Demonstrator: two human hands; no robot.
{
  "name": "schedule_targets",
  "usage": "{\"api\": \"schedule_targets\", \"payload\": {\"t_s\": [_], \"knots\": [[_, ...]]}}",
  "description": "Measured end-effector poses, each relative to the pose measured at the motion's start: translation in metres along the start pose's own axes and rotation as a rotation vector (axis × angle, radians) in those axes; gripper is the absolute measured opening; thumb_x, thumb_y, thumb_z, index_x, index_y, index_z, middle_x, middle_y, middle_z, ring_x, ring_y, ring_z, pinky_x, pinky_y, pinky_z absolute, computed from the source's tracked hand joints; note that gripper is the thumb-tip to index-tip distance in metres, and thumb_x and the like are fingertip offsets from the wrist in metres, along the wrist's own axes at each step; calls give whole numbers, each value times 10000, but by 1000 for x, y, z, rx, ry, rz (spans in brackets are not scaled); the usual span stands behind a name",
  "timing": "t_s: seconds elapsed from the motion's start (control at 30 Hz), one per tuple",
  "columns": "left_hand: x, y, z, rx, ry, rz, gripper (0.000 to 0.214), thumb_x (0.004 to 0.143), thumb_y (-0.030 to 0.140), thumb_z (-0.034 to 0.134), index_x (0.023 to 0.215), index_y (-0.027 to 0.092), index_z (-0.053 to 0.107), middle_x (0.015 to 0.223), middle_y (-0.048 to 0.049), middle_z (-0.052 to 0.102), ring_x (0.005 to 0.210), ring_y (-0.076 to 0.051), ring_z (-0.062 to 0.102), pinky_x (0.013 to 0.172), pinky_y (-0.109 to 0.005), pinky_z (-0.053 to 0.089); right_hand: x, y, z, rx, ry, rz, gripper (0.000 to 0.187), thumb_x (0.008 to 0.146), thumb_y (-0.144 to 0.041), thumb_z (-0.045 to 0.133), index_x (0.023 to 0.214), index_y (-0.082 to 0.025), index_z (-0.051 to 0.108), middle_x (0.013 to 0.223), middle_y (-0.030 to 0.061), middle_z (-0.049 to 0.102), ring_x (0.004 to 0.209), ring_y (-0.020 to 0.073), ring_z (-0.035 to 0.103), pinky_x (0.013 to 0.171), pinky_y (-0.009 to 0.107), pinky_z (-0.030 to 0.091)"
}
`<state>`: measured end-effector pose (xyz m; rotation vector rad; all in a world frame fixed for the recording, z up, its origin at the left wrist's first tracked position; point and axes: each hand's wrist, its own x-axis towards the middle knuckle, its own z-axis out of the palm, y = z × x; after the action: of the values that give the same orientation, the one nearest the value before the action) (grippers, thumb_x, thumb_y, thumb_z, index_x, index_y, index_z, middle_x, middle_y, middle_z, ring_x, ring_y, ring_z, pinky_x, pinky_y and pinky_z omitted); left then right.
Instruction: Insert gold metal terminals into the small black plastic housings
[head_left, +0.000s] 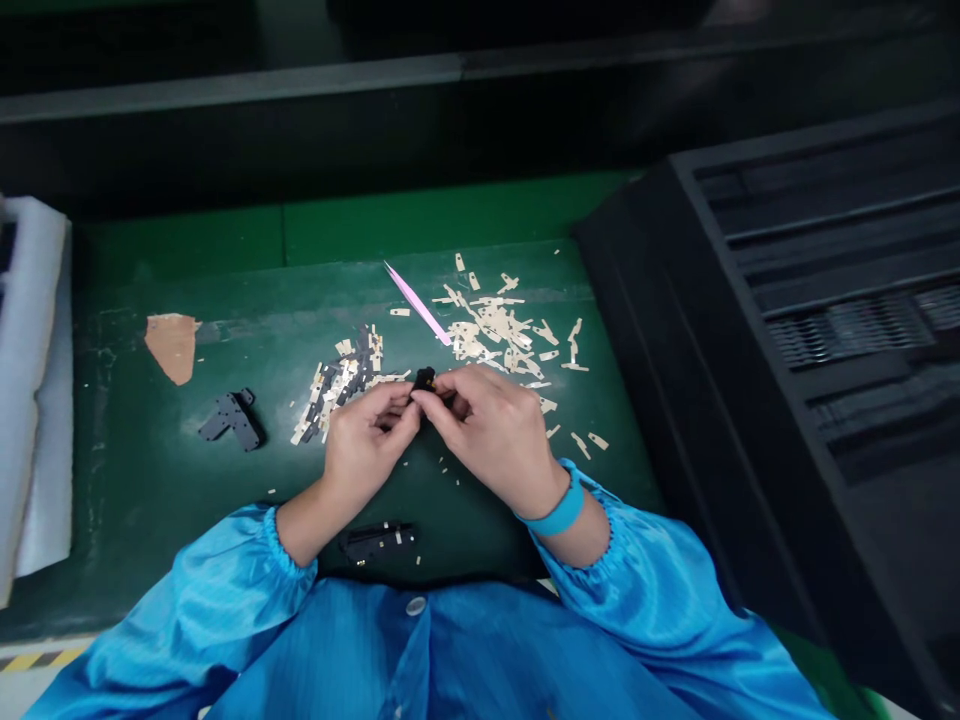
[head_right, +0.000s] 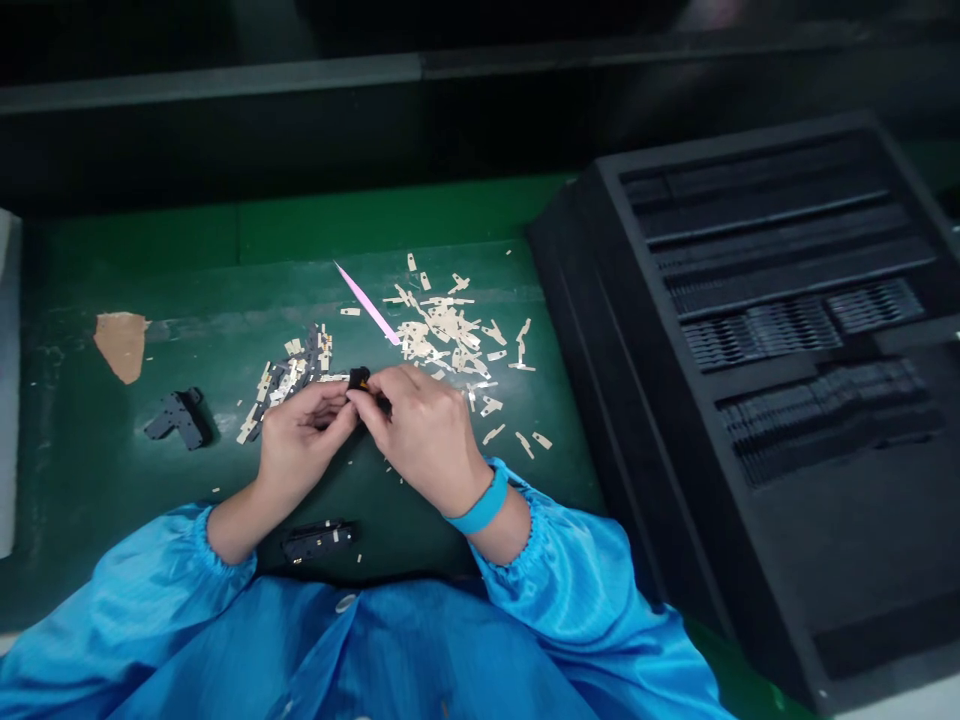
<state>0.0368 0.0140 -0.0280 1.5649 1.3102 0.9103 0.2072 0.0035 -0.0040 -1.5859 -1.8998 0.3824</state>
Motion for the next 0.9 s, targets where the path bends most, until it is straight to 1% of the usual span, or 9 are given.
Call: {"api": "schedule_targets", "payload": {"t_s": [0.2, 0.37, 0.43, 0.5, 0.6, 0.7, 0.77, 0.83, 0.9], "knots": [[0, -6, 1, -16, -5, 7, 196, 907, 258, 675, 1076, 188, 747, 906, -43, 793, 758, -155, 753, 725, -255, 622, -1, 1, 1, -50, 15, -5, 254, 1003, -423, 638, 857, -217, 671, 759, 41, 715, 656, 168, 645, 606, 301, 458], [0, -5, 1, -38, -25, -22, 197, 918, 261, 651, 1080, 182, 730, 932, -62, 790, 797, -177, 757, 773, -294, 624, 0, 4, 0, -98, 11, 2, 318, 995, -504, 624, 903, -207, 692, 788, 71, 728, 667, 192, 654, 598, 321, 443], [0, -2, 2, -101, -27, -63, 187, 913, 287, 659, 1063, 187, 713, 915, -57, 781, 813, -180, 756, 781, -297, 632, 2, 6, -1, -53, 8, 44, 344, 959, -548, 660, 934, -207, 696, 806, 71, 728, 655, 189, 643, 611, 325, 453], [2, 2, 2, -245, -43, -136, 203, 915, 341, 669, 1051, 192, 679, 931, -54, 766, 848, -182, 757, 791, -299, 649, 5, 8, -1, 46, -13, 92, 343, 926, -555, 699, 920, -211, 695, 803, 56, 723, 629, 172, 625, 621, 320, 469], [3, 7, 2, -457, -82, -232, 264, 914, 417, 686, 1049, 196, 637, 982, -41, 729, 854, -167, 750, 782, -305, 670, 9, 9, 0, 290, -110, 199, 286, 951, -474, 671, 818, -221, 681, 716, 14, 698, 592, 147, 608, 607, 295, 482], [4, 10, 0, -514, -108, -259, 277, 911, 426, 695, 1057, 196, 645, 956, -24, 702, 848, -160, 739, 765, -295, 673, 11, 7, 1, 501, -198, 298, 218, 939, -402, 653, 823, -219, 679, 662, -10, 675, 572, 137, 608, 562, 267, 477], [3, 11, -3, -481, -112, -247, 235, 925, 402, 679, 1026, 191, 660, 923, -25, 706, 860, -161, 734, 762, -272, 661, 11, 5, 1, 502, -219, 307, 168, 912, -369, 657, 848, -215, 673, 644, -23, 649, 539, 125, 577, 528, 256, 452], [2, 11, -7, -408, -101, -225, 195, 938, 366, 665, 1021, 190, 665, 884, -26, 721, 852, -160, 733, 755, -248, 637, 11, 4, 0, 434, -215, 275, 111, 893, -304, 639, 833, -214, 662, 632, -32, 620, 530, 116, 550, 529, 253, 436], [3, 10, -10, -328, -99, -210, 219, 947, 345, 660, 1112, 200, 659, 811, -16, 730, 803, -161, 734, 734, -245, 617, 12, 3, 0, 380, -215, 208, 83, 876, -241, 619, 805, -215, 654, 657, -31, 615, 559, 114, 559, 563, 256, 448]]}}
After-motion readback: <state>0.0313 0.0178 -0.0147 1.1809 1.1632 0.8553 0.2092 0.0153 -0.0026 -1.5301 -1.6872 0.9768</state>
